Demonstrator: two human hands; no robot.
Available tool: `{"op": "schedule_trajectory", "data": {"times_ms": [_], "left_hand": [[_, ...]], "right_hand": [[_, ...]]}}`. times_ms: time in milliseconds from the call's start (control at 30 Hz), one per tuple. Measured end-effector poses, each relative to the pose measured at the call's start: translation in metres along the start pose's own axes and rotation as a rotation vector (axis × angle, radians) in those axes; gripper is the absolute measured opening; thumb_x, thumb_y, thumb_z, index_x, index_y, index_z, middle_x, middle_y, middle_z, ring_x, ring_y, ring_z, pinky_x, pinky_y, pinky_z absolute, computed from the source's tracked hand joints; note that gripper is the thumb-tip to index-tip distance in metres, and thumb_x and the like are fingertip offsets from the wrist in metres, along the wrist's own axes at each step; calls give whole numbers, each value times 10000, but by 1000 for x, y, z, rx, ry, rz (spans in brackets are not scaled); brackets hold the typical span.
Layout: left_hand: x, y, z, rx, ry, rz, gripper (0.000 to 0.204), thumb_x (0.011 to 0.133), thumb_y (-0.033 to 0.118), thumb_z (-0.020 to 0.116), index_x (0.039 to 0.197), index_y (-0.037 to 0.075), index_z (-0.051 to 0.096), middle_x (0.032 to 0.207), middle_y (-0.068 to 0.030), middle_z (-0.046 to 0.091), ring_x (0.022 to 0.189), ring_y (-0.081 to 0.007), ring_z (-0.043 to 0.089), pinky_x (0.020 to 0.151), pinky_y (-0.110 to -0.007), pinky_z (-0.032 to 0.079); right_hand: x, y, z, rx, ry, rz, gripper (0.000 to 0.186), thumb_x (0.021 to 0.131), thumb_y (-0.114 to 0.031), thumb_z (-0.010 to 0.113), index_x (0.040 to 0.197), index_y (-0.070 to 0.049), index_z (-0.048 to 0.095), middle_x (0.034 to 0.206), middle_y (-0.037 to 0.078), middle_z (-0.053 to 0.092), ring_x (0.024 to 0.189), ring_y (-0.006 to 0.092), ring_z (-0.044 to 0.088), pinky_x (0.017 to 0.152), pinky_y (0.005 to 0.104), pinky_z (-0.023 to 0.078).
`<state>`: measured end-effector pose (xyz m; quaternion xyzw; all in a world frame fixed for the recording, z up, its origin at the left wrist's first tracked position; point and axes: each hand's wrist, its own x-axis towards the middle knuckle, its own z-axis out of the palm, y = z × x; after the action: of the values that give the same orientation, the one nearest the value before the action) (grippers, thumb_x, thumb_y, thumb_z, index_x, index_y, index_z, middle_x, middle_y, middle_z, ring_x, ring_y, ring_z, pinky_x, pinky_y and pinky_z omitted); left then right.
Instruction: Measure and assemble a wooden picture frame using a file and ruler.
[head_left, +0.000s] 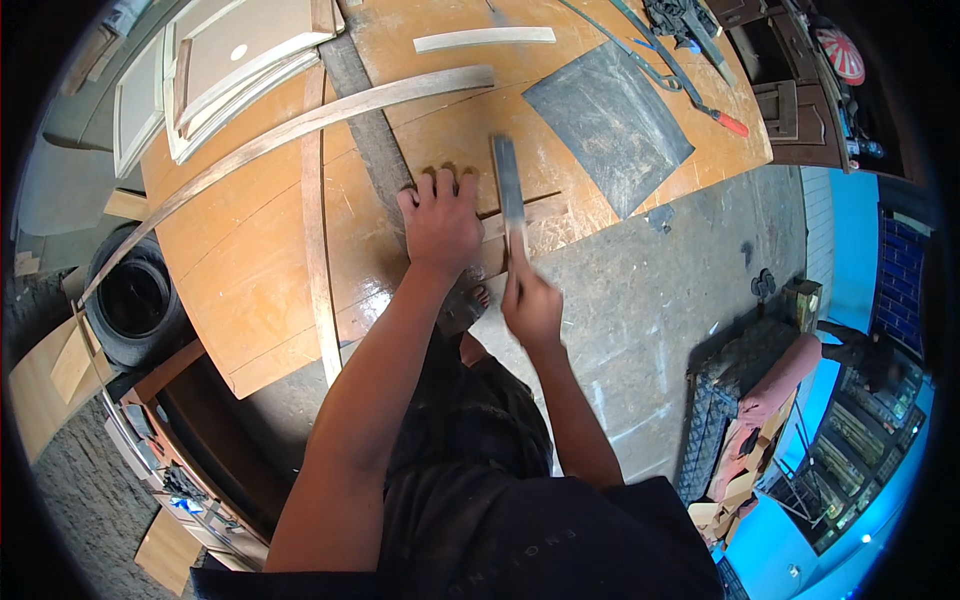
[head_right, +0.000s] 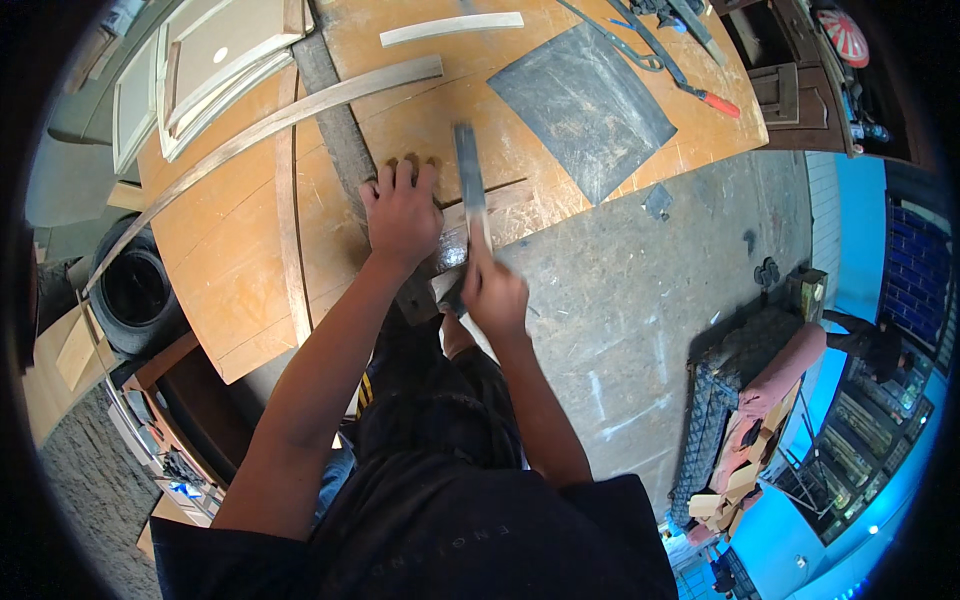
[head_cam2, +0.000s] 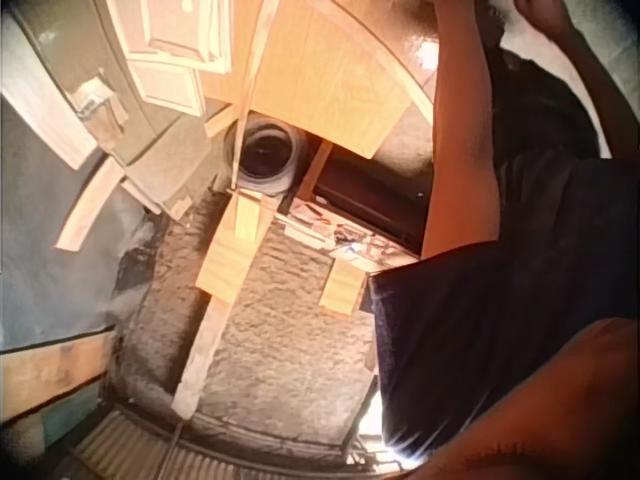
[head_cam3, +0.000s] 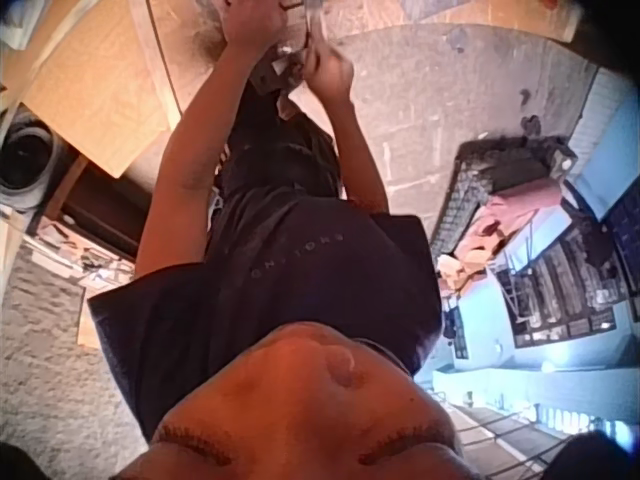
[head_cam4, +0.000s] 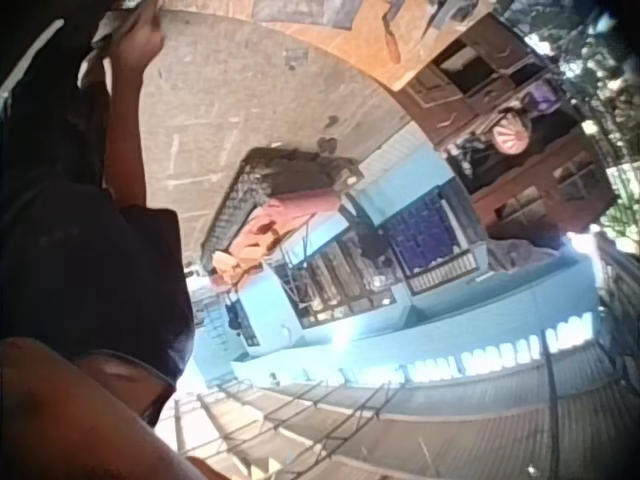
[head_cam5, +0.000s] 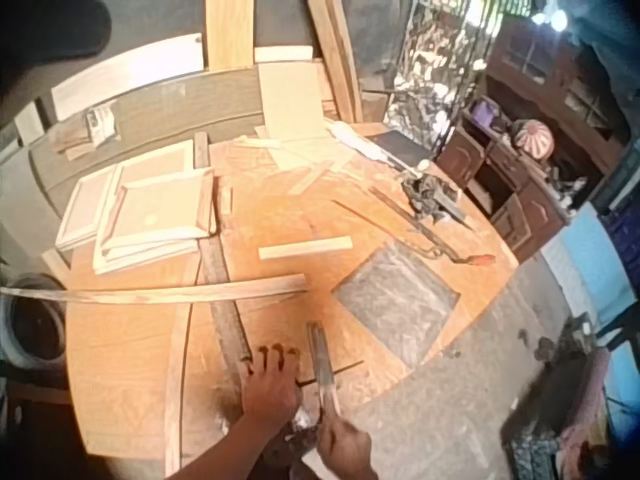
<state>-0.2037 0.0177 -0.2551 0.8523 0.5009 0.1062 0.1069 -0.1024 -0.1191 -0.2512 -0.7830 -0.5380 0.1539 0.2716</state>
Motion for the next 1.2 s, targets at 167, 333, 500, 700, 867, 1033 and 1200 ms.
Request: {"op": "schedule_trajectory", "data": {"times_ms": [167, 333, 500, 700, 867, 1033, 1200], "left_hand": [[-4, -6, 3, 22, 71, 33, 477, 732, 156, 622, 1207, 122, 593, 1100, -115, 543, 1093, -309, 487, 872, -471, 338], [-4, -7, -2, 39, 92, 51, 454, 733, 161, 619, 1184, 109, 603, 1106, -116, 548, 1074, -306, 492, 865, -471, 336], [-5, 0, 4, 28, 29, 57, 436, 733, 166, 619, 1164, 101, 618, 1101, -114, 555, 1055, -301, 496, 854, -477, 334], [0, -4, 3, 96, 139, 71, 406, 762, 168, 615, 1164, 112, 621, 1072, -97, 559, 1046, -293, 501, 845, -470, 337], [-2, -2, 3, 65, 93, 71, 376, 826, 213, 611, 1193, 130, 607, 1184, -109, 560, 1122, -294, 502, 883, -481, 343], [-5, -5, 2, 53, 69, 48, 357, 842, 221, 607, 1187, 130, 609, 1171, -107, 565, 1111, -295, 506, 880, -484, 343], [-4, -4, -4, 74, 27, 52, 367, 844, 223, 606, 1200, 132, 610, 1165, -108, 569, 1113, -291, 508, 875, -485, 345]], "right_hand": [[-25, -12, 2, 95, -5, 55, 502, 959, -62, 563, 1456, -77, 492, 626, 216, 571, 526, 330, 608, 507, 421, 464], [-83, -19, -7, 145, -71, 85, 550, 899, -19, 606, 1439, -88, 520, 631, 200, 577, 525, 338, 607, 517, 416, 473], [27, 1, 4, 132, 114, 31, 511, 954, -83, 560, 1459, -107, 493, 601, 185, 552, 504, 346, 581, 499, 426, 453], [-98, -3, -15, 124, -31, 99, 533, 936, -23, 583, 1459, -67, 488, 651, 193, 595, 538, 324, 613, 516, 414, 462], [21, 4, -2, 87, 28, 84, 550, 906, -67, 612, 1446, -108, 511, 666, 188, 613, 579, 352, 627, 524, 423, 487], [-60, -4, -6, 139, 5, 128, 470, 973, -62, 550, 1441, -67, 511, 684, 218, 608, 574, 337, 633, 550, 402, 489], [-42, 3, -11, 128, 24, 73, 457, 985, -67, 530, 1441, -64, 506, 687, 218, 601, 522, 347, 590, 511, 388, 466]]}}
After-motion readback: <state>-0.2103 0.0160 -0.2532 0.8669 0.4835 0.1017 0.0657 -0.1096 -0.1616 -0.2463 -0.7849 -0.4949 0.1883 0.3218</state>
